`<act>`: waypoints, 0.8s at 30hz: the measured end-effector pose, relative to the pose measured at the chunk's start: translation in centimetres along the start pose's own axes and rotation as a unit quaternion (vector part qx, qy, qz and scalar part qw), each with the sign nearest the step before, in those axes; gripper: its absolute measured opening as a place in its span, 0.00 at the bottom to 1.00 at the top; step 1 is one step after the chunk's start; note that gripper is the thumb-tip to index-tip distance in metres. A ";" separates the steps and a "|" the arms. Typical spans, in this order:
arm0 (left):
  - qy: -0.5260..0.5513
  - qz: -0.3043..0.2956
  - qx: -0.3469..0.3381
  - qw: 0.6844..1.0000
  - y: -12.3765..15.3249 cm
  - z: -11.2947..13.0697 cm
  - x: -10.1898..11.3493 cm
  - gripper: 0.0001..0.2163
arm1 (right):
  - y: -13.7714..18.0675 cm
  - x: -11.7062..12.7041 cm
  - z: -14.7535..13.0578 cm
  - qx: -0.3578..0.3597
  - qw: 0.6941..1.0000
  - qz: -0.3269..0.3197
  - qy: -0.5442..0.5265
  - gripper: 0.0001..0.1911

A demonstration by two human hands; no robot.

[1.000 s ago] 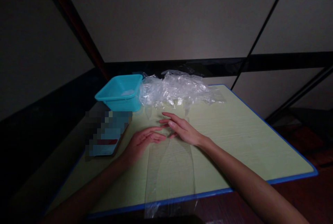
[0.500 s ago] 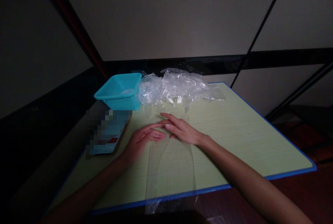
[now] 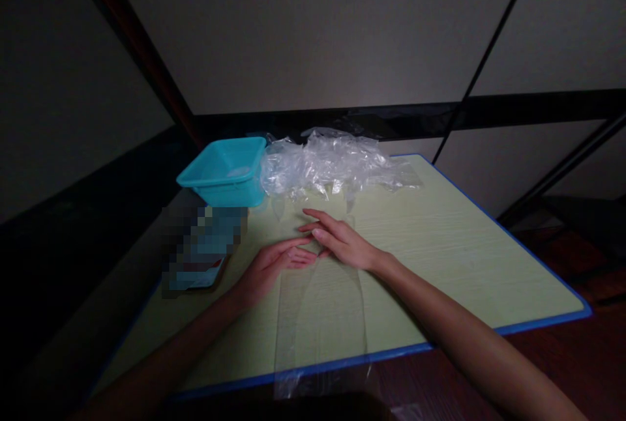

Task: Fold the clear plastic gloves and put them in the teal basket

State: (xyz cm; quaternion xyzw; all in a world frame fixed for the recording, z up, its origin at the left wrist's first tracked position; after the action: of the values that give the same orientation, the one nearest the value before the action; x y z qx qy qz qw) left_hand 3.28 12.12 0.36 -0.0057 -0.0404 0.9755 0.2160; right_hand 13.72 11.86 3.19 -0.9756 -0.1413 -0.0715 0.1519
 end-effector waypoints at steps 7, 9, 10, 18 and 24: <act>0.004 -0.015 0.000 1.000 0.0 -0.1 -0.2 0.25 | -0.1 0.2 -0.2 -0.001 1.000 0.015 -0.008 0.27; 0.005 -0.017 -0.002 1.000 0.1 -0.1 -0.3 0.24 | -0.1 0.2 -0.2 0.003 1.000 0.013 -0.003 0.27; 0.005 -0.018 -0.003 1.000 0.1 -0.1 -0.3 0.23 | -0.1 0.1 -0.2 0.006 1.000 0.013 0.000 0.27; -0.016 -0.039 -0.018 0.999 0.1 0.2 -0.7 0.24 | 0.2 -0.2 -0.1 0.025 0.997 -0.017 0.071 0.26; -0.008 -0.038 -0.019 0.999 0.0 0.1 -0.5 0.25 | 0.0 -0.2 -0.6 0.058 0.992 -0.022 0.109 0.26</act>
State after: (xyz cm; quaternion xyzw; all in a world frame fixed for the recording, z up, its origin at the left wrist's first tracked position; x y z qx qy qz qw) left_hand 3.78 11.88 0.43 0.0000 -0.0607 0.9658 0.2520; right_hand 13.53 11.61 3.71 -0.9481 -0.1495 -0.1726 0.2212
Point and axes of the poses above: each hand's wrist, its own y-axis away from the middle knuckle, its own x-axis out of the back of the hand, z = x × y, the point moved 8 cm from there along -y, towards the middle knuckle, and after that the axes turned 11 degrees about z, right-handed, at the moved point
